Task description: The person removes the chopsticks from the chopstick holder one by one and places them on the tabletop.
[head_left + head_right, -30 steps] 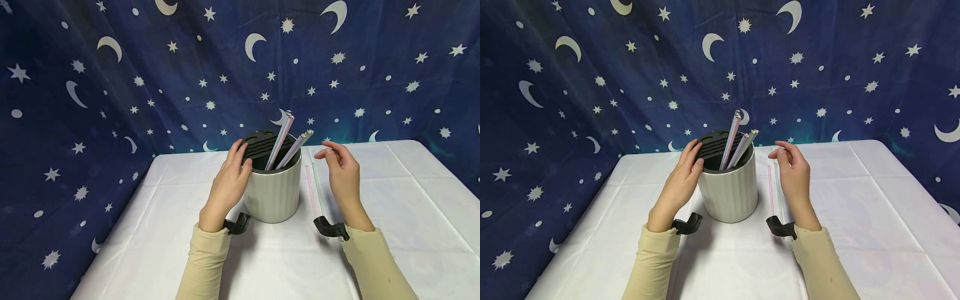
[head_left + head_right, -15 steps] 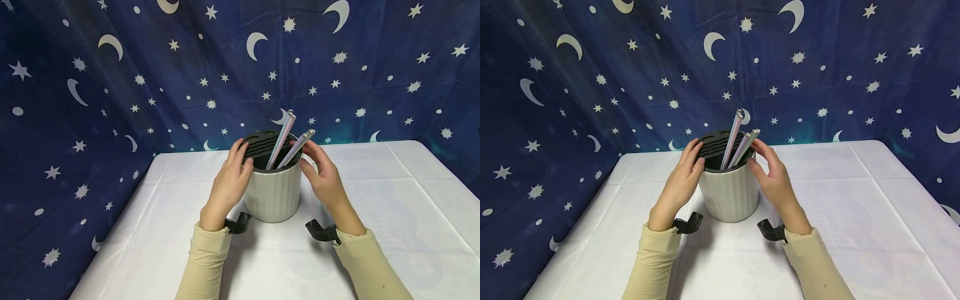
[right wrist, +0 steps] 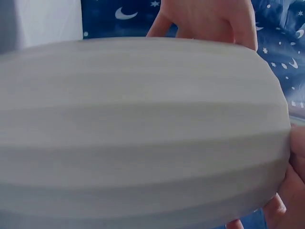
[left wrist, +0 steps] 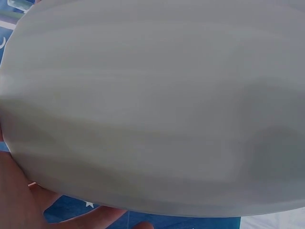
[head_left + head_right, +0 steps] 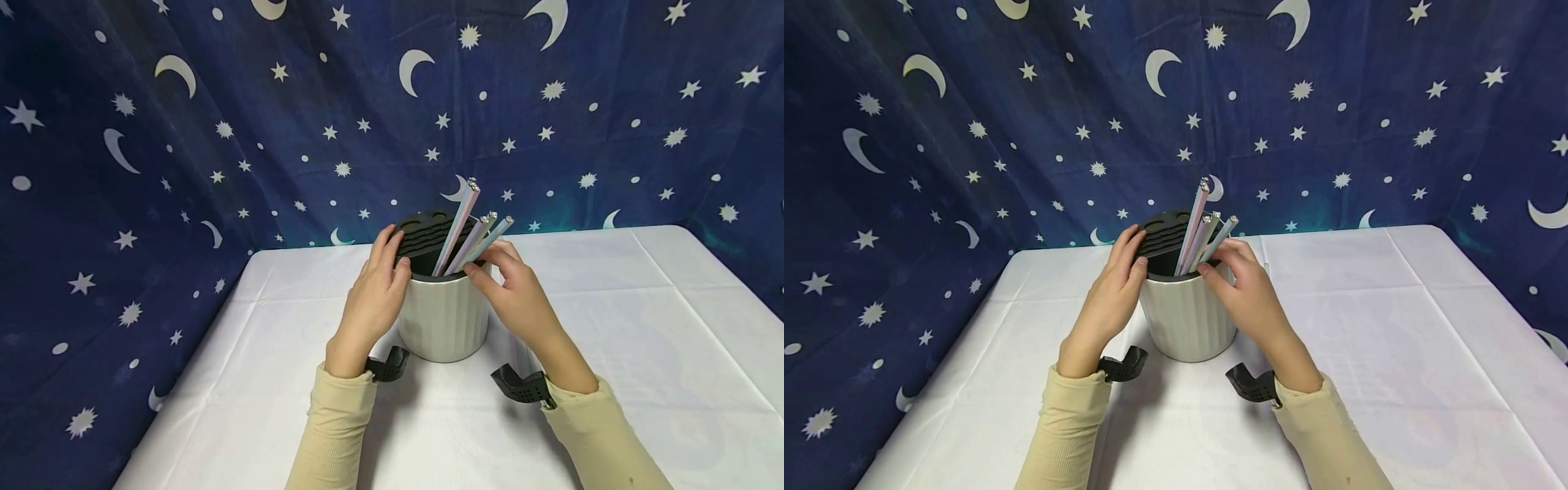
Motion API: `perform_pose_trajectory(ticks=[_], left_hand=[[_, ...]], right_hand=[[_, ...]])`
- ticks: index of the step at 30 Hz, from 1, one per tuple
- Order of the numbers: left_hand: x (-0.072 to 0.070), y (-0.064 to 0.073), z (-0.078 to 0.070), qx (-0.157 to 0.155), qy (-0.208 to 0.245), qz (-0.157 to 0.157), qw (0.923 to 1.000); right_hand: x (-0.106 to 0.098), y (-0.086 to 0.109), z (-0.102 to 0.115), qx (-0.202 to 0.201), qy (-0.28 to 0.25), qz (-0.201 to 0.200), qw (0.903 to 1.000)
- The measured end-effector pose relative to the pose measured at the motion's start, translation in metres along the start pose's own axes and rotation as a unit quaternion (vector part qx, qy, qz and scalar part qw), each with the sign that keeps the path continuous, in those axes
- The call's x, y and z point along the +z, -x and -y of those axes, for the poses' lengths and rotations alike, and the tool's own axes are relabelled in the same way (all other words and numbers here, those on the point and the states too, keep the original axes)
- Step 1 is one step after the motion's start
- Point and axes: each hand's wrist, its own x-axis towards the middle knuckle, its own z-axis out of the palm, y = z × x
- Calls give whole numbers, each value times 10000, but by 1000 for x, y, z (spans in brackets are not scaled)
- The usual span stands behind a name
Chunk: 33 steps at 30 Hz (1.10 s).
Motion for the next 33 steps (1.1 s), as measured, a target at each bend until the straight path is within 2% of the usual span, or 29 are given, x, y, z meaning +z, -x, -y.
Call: perform_pose_trajectory(ticks=[3, 7, 11, 15, 19, 23, 27, 30, 33], left_hand=[[0, 0, 0, -1, 8, 11, 10000], [0, 1, 1, -52, 9, 0, 10000], [0, 2, 1, -69, 35, -8, 10000], [0, 2, 0, -30, 66, 14, 10000], [0, 2, 0, 7, 59, 17, 10000], [0, 1, 0, -12, 34, 13, 10000], [0, 1, -1, -36, 52, 18, 10000], [0, 0, -2, -47, 62, 9, 10000], [0, 0, -3, -66, 66, 3, 10000]], right_hand=[[2, -1, 0, -70, -70, -193, 9998], [5, -2, 2, -68, -746, -442, 9962], [2, -1, 4, 192, -1410, -758, 9869], [-5, -1, 5, 9, -1912, -1171, 9745], [-14, -3, 1, -411, -2641, -1457, 9525], [-25, -6, -5, -690, -3590, -1654, 9160], [-36, -8, -13, -730, -4093, -1946, 8884], [-43, -8, -20, -719, -4216, -2162, 8777], [-51, -8, -28, -656, -4718, -2312, 8483]])
